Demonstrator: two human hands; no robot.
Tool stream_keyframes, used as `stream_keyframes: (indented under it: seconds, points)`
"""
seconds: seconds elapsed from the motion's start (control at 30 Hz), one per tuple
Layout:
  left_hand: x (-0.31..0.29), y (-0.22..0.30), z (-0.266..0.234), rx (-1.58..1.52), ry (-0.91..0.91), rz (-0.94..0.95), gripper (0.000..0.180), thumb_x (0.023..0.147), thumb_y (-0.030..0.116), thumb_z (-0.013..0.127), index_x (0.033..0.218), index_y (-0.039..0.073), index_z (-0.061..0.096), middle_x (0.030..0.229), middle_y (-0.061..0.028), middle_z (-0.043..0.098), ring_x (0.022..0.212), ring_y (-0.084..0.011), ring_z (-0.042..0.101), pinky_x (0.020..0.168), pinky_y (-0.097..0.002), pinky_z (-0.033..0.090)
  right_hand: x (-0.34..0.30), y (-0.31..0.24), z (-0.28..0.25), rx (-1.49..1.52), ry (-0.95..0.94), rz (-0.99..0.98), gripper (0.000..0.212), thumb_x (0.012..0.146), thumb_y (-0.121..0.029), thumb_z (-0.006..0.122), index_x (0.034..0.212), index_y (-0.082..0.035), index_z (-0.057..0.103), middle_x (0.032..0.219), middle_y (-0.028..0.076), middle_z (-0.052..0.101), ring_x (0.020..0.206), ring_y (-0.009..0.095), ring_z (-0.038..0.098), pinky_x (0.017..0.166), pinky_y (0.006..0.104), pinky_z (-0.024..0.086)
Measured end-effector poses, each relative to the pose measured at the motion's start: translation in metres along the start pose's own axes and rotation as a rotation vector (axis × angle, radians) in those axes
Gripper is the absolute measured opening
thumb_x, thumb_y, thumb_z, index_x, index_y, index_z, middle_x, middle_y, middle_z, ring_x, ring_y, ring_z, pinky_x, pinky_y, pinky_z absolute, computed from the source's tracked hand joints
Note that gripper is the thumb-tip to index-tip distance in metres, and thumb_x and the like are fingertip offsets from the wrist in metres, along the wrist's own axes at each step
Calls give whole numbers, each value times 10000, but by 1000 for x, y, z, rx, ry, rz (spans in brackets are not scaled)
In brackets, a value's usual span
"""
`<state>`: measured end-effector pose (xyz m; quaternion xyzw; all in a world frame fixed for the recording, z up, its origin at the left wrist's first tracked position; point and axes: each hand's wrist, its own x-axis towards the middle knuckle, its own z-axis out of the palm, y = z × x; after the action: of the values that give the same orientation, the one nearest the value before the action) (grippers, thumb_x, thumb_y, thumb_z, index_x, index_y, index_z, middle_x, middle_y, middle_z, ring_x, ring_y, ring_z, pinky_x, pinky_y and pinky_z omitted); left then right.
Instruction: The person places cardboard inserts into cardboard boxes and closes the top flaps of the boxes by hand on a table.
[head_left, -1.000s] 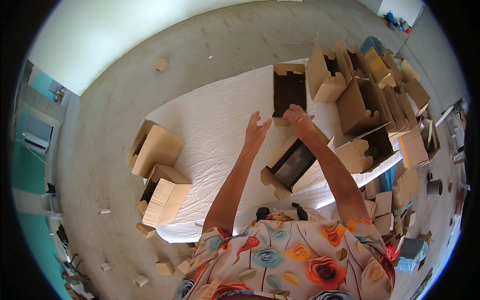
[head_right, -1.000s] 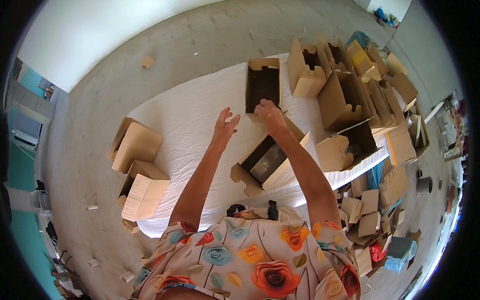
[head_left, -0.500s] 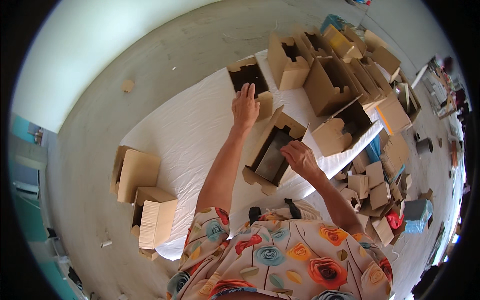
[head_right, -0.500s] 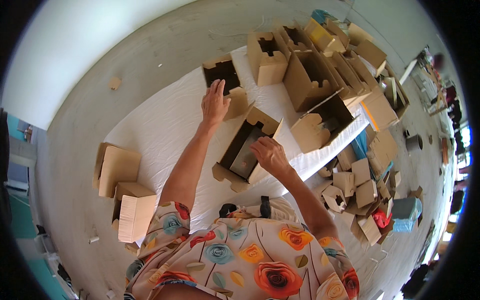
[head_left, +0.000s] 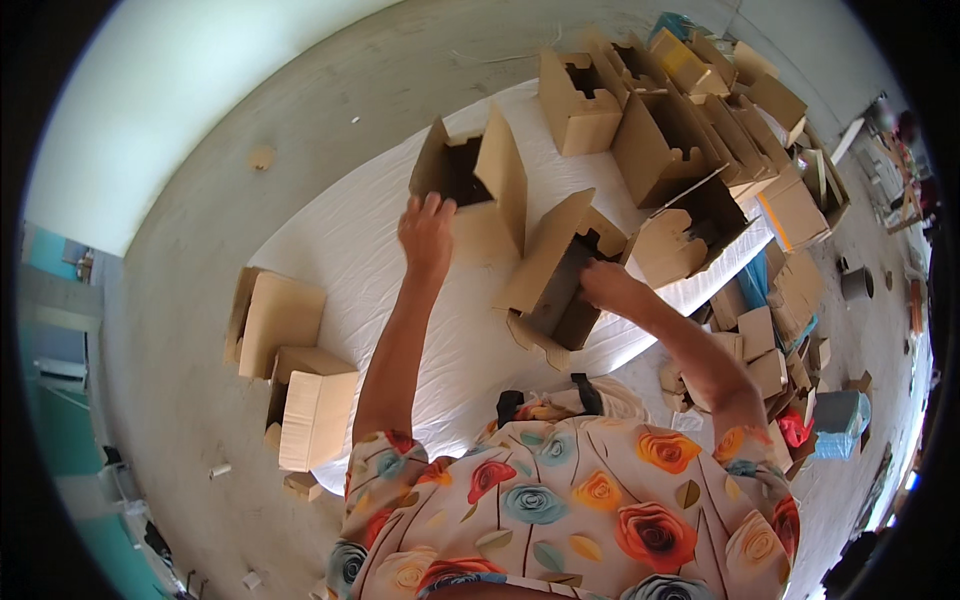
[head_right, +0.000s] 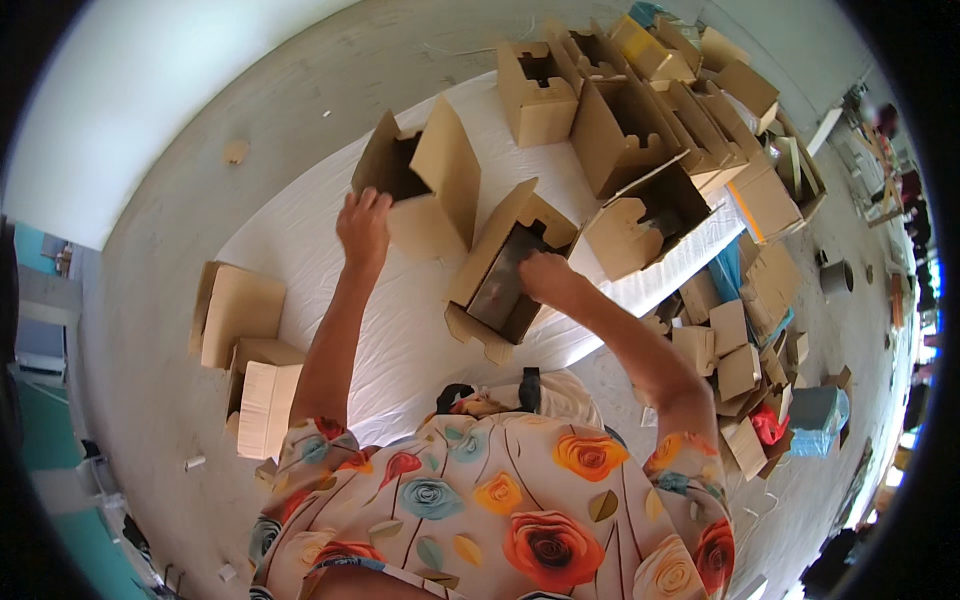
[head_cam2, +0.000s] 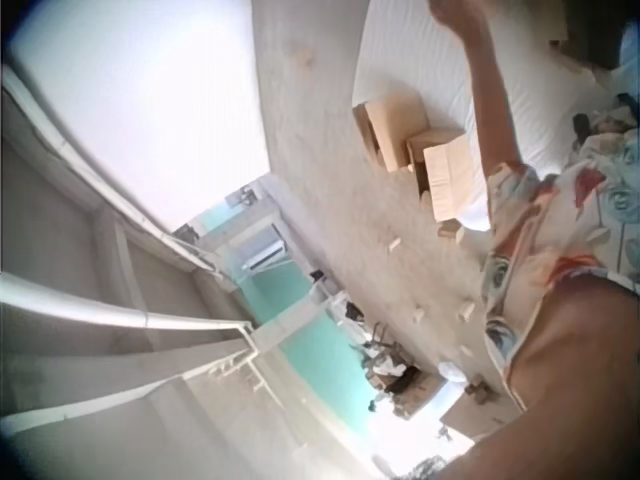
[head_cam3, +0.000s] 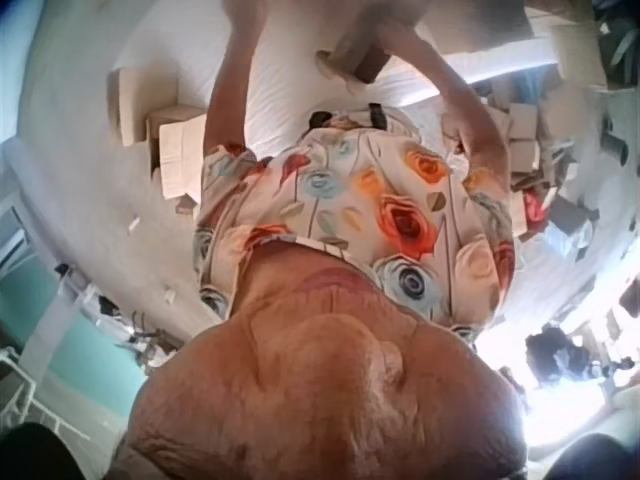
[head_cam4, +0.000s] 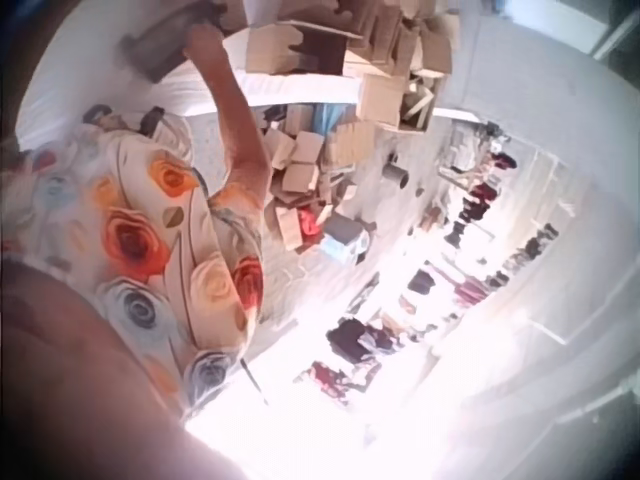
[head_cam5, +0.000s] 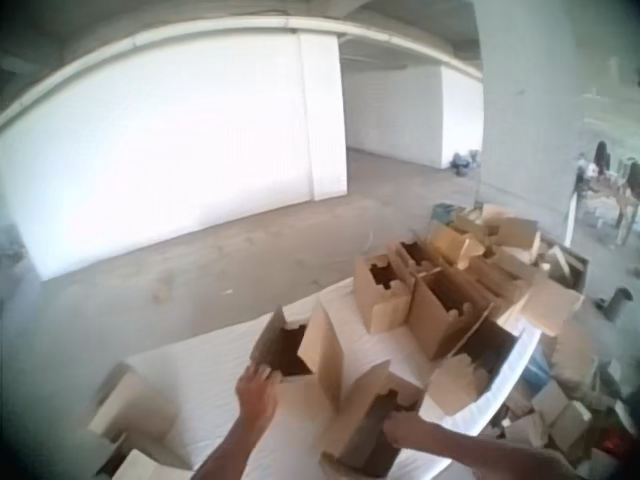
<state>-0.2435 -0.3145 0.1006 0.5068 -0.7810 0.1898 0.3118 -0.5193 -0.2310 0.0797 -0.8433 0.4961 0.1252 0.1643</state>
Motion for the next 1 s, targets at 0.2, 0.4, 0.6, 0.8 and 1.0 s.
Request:
stream_keyframes:
  seconds: [0.2, 0.4, 0.6, 0.8, 1.0]
  points:
    - [-116, -11, -92, 37, -134, -138, 124, 676, 62, 567, 752, 154, 599, 854, 29, 539, 790, -192, 490, 650, -343, 402, 72, 14, 78, -308, -134, -343, 428, 662, -103, 618, 1076, -36, 531, 1051, 163, 560, 958, 322, 555, 743, 381, 492]
    - [-211, 6, -129, -145, -78, -513, 188, 671, -100, 547, 787, 46, 568, 1026, -113, 550, 937, -308, 535, 794, -386, 447, 86, -18, 55, -279, -119, -617, 517, 635, -92, 639, 1128, -34, 496, 1108, 170, 531, 1030, 324, 517, 794, 402, 472]
    - [-207, 43, -136, -516, 19, -805, 248, 740, -66, 456, 923, 45, 582, 1115, -129, 533, 1008, -290, 526, 777, -325, 451, 54, -16, -3, -162, -201, -556, 512, 641, -94, 632, 1130, -30, 494, 1118, 169, 525, 1038, 318, 511, 786, 406, 473]
    - [-195, 61, -142, -553, 58, -856, 246, 763, 8, 494, 992, 60, 568, 1166, -157, 480, 1067, -325, 486, 878, -381, 408, -8, 9, -74, 24, -176, -415, 508, 646, -96, 624, 1132, -26, 492, 1127, 168, 520, 1046, 313, 506, 779, 411, 475]
    - [-189, 71, -132, -359, 71, -818, 181, 777, 46, 559, 958, 46, 566, 1164, -154, 461, 1046, -337, 489, 845, -386, 432, -26, 4, -96, -39, -247, -375, 504, 652, -99, 616, 1134, -22, 490, 1136, 167, 514, 1054, 307, 500, 772, 415, 476]
